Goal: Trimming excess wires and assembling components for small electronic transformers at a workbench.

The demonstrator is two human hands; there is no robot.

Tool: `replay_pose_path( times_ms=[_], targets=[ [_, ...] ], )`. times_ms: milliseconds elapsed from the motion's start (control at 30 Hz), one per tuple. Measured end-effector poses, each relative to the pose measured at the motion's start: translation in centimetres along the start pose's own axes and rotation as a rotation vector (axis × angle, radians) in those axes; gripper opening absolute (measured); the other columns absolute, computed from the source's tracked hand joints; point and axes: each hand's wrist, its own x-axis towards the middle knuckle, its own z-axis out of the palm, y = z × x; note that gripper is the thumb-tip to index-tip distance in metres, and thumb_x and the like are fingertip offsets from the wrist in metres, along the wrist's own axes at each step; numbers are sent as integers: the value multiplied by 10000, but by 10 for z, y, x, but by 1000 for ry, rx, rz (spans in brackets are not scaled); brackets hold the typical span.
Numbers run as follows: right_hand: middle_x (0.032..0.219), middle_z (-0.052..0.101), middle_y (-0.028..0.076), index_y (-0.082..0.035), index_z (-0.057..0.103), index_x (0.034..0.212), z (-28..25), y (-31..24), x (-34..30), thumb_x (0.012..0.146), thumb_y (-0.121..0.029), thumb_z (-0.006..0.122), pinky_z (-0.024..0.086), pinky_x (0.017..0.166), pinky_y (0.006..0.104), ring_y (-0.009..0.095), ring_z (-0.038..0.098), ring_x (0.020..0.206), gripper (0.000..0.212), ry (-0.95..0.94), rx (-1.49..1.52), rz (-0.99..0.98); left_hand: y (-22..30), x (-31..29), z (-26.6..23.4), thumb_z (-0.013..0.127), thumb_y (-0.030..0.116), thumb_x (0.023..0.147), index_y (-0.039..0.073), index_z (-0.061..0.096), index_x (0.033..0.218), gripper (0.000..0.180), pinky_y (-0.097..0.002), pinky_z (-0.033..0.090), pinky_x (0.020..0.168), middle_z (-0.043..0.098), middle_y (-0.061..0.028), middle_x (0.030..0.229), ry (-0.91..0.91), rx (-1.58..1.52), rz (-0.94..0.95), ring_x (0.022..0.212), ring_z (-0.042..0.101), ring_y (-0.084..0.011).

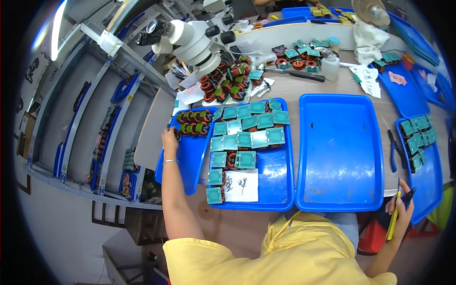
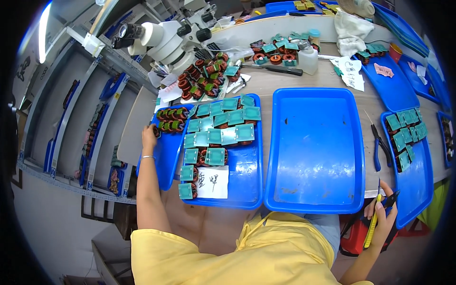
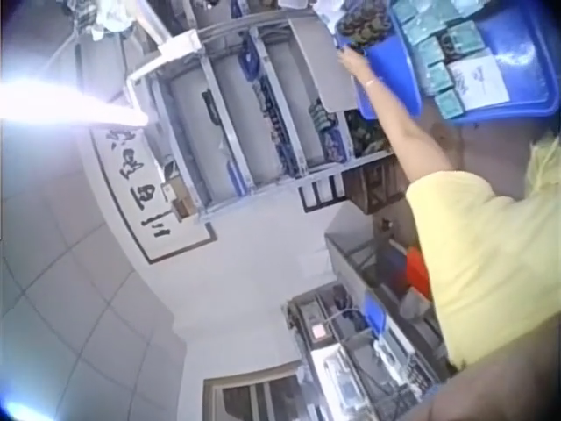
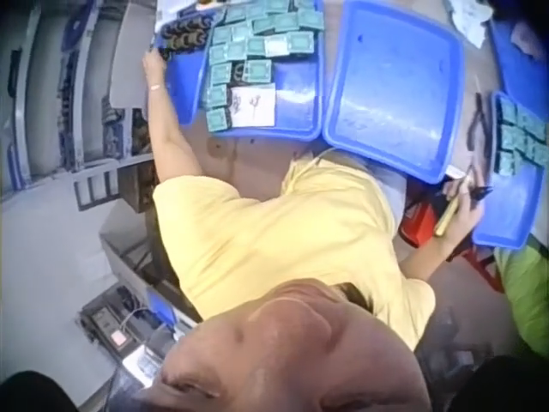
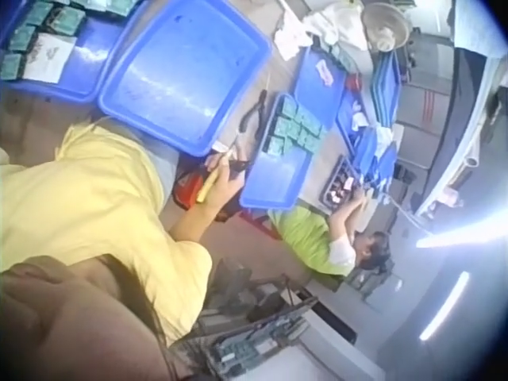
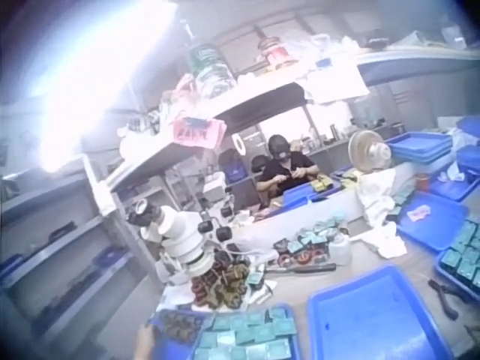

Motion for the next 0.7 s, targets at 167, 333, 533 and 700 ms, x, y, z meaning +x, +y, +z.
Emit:
replay_pose_path(
  times_ms=[167, 333, 533, 700],
  targets=[
    [576, 449, 27, 47, 400, 1255, 2, 3, -1, 841, -130, 485, 358, 504, 218, 79, 424, 507, 458, -5, -14, 33, -6, 20, 2, 601, -17, 702, 75, 491, 1187, 506, -414, 401, 913, 521, -195, 1130, 44, -378, 100, 1066, 476, -388],
    [629, 466, 13, 4, 459, 1231, 22, -9, 27, 826, -96, 495, 358, 530, 191, 71, 433, 546, 419, -55, -241, 85, 36, -13, -34, 652, 19, 696, 54, 439, 1220, 567, -382, 428, 863, 500, -192, 1130, 152, -371, 83, 1040, 497, -316],
    [767, 477, -26, -42, 478, 1249, 32, -23, 51, 816, -18, 493, 307, 544, 161, 38, 398, 615, 434, -52, -476, 14, 144, -157, -157, 752, 233, 659, 19, 503, 1080, 534, -337, 432, 756, 538, -130, 956, -288, -442, 123, 916, 513, -266],
    [1076, 552, 16, -13, 504, 1196, 39, -31, 57, 787, 6, 501, 388, 763, 210, 103, 477, 834, 409, -161, -678, -102, 167, -240, -153, 772, 224, 632, 1, 429, 1198, 698, -398, 394, 849, 501, -194, 1053, -209, -352, 2, 976, 492, -321]
  ],
)
